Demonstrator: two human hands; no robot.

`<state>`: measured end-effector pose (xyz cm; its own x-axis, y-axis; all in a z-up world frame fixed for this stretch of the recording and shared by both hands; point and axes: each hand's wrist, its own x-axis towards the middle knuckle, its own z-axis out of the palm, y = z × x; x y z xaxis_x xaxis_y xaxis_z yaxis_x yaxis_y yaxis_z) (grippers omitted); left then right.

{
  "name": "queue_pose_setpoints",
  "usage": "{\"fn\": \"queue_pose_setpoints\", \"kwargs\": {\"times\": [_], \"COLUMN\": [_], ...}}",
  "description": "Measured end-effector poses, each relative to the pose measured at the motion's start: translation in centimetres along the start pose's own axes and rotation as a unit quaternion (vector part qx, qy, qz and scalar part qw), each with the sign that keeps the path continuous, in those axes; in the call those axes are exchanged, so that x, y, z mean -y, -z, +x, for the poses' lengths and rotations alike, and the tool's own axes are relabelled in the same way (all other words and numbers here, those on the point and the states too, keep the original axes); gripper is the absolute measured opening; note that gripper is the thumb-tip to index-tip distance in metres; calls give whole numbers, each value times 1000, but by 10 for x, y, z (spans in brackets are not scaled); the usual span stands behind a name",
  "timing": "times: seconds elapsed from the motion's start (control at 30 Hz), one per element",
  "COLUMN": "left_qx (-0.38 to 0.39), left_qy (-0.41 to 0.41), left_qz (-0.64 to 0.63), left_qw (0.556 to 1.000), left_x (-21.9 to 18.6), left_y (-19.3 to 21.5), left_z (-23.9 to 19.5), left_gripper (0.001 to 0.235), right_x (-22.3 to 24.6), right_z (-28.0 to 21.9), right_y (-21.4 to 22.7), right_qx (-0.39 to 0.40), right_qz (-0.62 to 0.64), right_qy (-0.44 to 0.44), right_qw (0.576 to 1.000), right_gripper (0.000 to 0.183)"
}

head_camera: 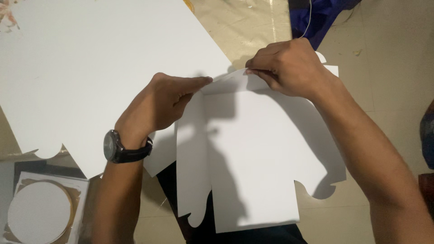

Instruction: The person folds a flat white paperboard template into a box shape. They fold the side flaps upward, tuck the tabs into slots to secure the corners, and then fold the top flaps inward to close the box.

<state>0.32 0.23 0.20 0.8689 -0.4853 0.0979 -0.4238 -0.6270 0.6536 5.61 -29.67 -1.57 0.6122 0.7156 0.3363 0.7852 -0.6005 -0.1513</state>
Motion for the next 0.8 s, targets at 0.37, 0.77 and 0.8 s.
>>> {"fn": "queue_pose_setpoints", "kwargs": {"times": [0.37, 0.77, 0.8], "left_qx": [85, -87, -86], "left_qy": [-25, -11, -6], "left_qz": [-37, 5, 4], "left_qw": [995, 996, 996], "left_x": [-6, -13, -11], "left_y": [16, 14, 14], "left_z": [-11, -10, -8], "left_gripper": [53, 40, 38], "right_x": [6, 11, 12], "right_z": [5, 4, 5], "right_y": [-1, 0, 0], "right_qx": [1, -18, -13], "right_qz": [44, 7, 0], "right_qy": [-6, 52, 52], "right_qw": [999, 998, 999], "right_gripper": [6, 7, 7]}}
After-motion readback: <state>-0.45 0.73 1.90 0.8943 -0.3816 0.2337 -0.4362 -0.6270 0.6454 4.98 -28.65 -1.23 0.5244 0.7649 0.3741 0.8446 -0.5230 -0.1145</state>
